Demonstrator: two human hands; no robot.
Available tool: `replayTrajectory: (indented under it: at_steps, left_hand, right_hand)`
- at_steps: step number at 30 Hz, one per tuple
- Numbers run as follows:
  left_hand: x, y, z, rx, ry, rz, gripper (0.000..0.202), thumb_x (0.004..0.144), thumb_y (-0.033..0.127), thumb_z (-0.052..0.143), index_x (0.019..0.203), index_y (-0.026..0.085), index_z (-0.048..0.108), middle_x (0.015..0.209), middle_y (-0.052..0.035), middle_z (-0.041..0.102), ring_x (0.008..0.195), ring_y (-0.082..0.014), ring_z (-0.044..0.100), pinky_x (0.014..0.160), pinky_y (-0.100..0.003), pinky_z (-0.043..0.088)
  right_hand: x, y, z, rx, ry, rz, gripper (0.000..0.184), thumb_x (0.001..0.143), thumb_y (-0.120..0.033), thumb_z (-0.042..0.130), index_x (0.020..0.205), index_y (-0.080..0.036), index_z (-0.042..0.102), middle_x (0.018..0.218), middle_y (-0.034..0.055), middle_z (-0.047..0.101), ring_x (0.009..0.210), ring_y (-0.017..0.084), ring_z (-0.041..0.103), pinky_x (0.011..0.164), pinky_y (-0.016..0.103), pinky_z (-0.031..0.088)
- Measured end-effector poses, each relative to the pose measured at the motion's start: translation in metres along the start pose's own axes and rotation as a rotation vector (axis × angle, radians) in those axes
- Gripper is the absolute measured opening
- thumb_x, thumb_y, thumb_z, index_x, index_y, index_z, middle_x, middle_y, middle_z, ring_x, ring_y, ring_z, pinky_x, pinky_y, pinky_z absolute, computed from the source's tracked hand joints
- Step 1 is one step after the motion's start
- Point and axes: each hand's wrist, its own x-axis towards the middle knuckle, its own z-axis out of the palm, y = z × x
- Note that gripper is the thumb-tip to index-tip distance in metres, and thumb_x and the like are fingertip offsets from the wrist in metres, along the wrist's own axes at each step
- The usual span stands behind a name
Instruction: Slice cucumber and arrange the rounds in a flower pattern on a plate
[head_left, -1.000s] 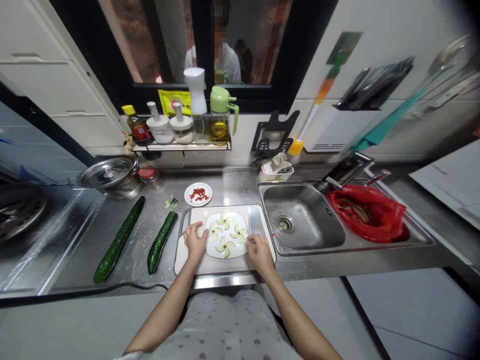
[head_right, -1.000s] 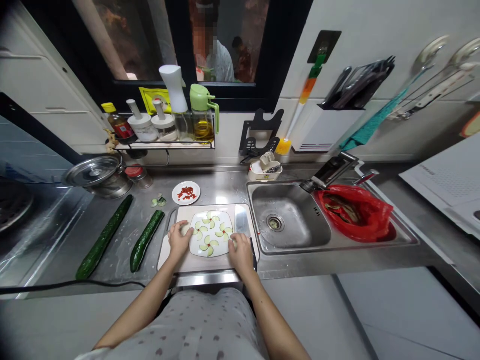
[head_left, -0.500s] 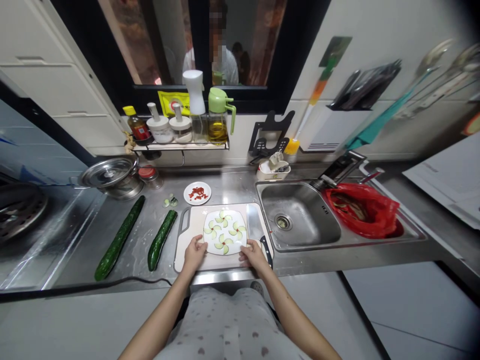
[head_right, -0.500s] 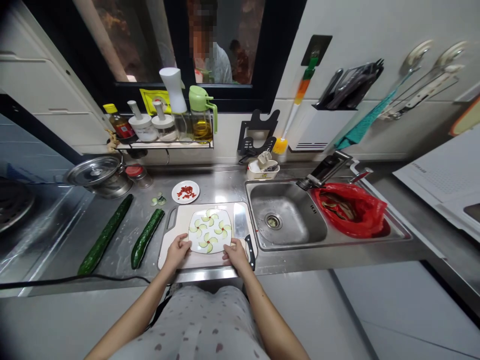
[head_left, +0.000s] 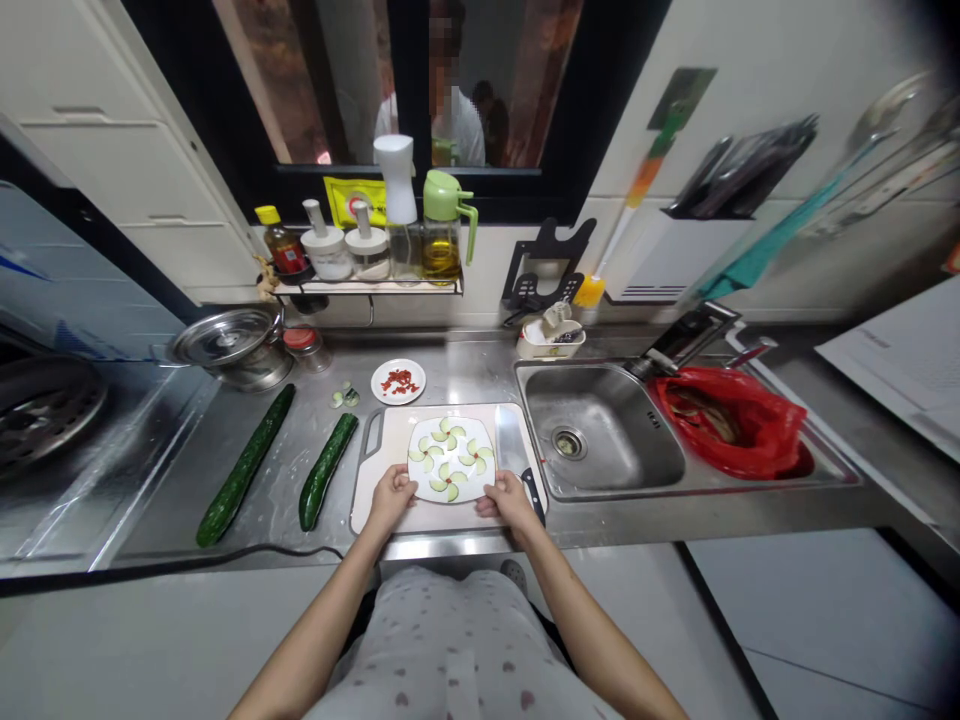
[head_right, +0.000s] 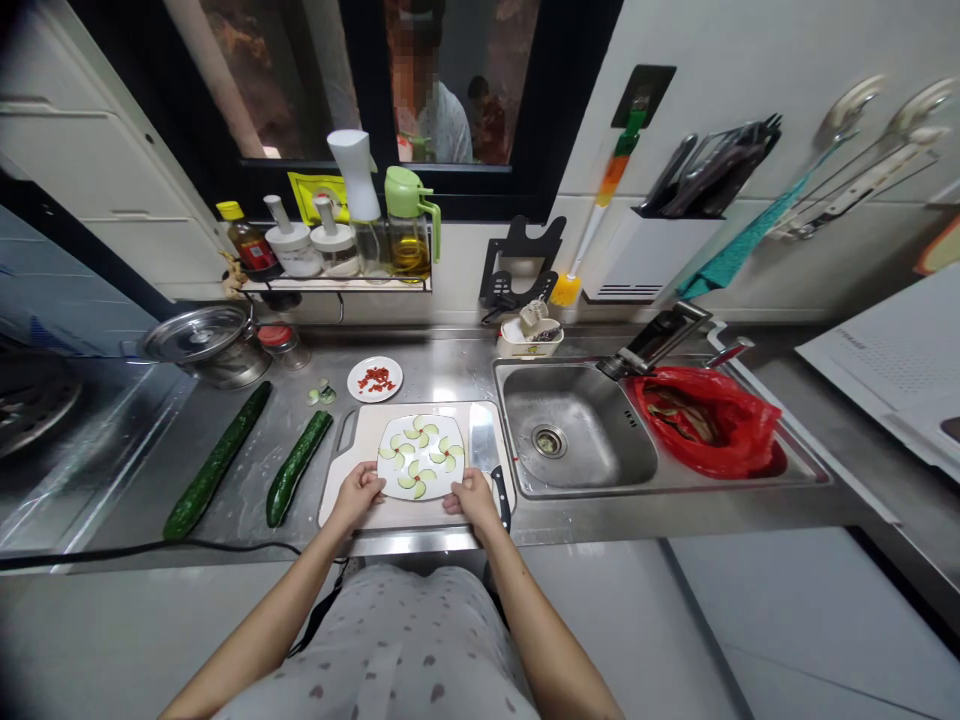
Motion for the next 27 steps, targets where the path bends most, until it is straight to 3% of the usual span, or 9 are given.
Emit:
replayTrajectory:
  at_steps: [8, 16, 22, 27]
  left_hand:
    - [-0.032, 0.032, -0.014, -0.158, -0.228, -0.018, 0.061, 0.063, 0.035, 0.075, 0.112, 0.021, 0.042, 0.069, 0.0053, 0.064, 0.064, -0.0128, 0.065, 0.063, -0.025, 0.055]
    - [-0.045, 0.04, -0.019, -0.204, -0.212, -0.036, 0.07, 0.059, 0.039, 0.079, 0.115, 0.022, 0.041, 0.077, 0.0003, 0.069, 0.063, -0.014, 0.065, 0.059, -0.024, 0.052]
    - [-0.049, 0.04, -0.01, -0.149, -0.162, -0.069, 0.074, 0.059, 0.048, 0.075, 0.12, 0.021, 0.043, 0.079, -0.0019, 0.069, 0.073, -0.0181, 0.068, 0.066, -0.028, 0.054]
    - [-0.052, 0.024, 0.006, -0.184, -0.258, -0.089, 0.075, 0.062, 0.047, 0.076, 0.122, 0.021, 0.041, 0.083, -0.0024, 0.07, 0.075, -0.0187, 0.068, 0.068, -0.03, 0.055]
  right_hand:
    - [-0.034, -0.021, -0.011, 0.07, -0.109, -0.107, 0.039, 0.065, -0.034, 0.069, 0.092, -0.023, 0.044, 0.06, -0.0065, 0.061, 0.05, 0.013, 0.062, 0.049, 0.023, 0.051]
    - [-0.053, -0.03, -0.012, 0.075, -0.148, -0.094, 0.048, 0.063, -0.042, 0.072, 0.1, -0.023, 0.048, 0.061, -0.0065, 0.061, 0.053, 0.016, 0.062, 0.051, 0.025, 0.05]
    - [-0.05, -0.026, 0.002, 0.171, -0.153, -0.06, 0.053, 0.066, -0.041, 0.073, 0.113, -0.023, 0.054, 0.1, 0.0061, 0.071, 0.088, 0.025, 0.069, 0.064, 0.031, 0.057]
    - [-0.052, -0.017, 0.013, 0.413, -0.056, -0.09, 0.064, 0.069, -0.044, 0.074, 0.125, -0.023, 0.051, 0.117, 0.0104, 0.068, 0.103, 0.028, 0.067, 0.075, 0.039, 0.06]
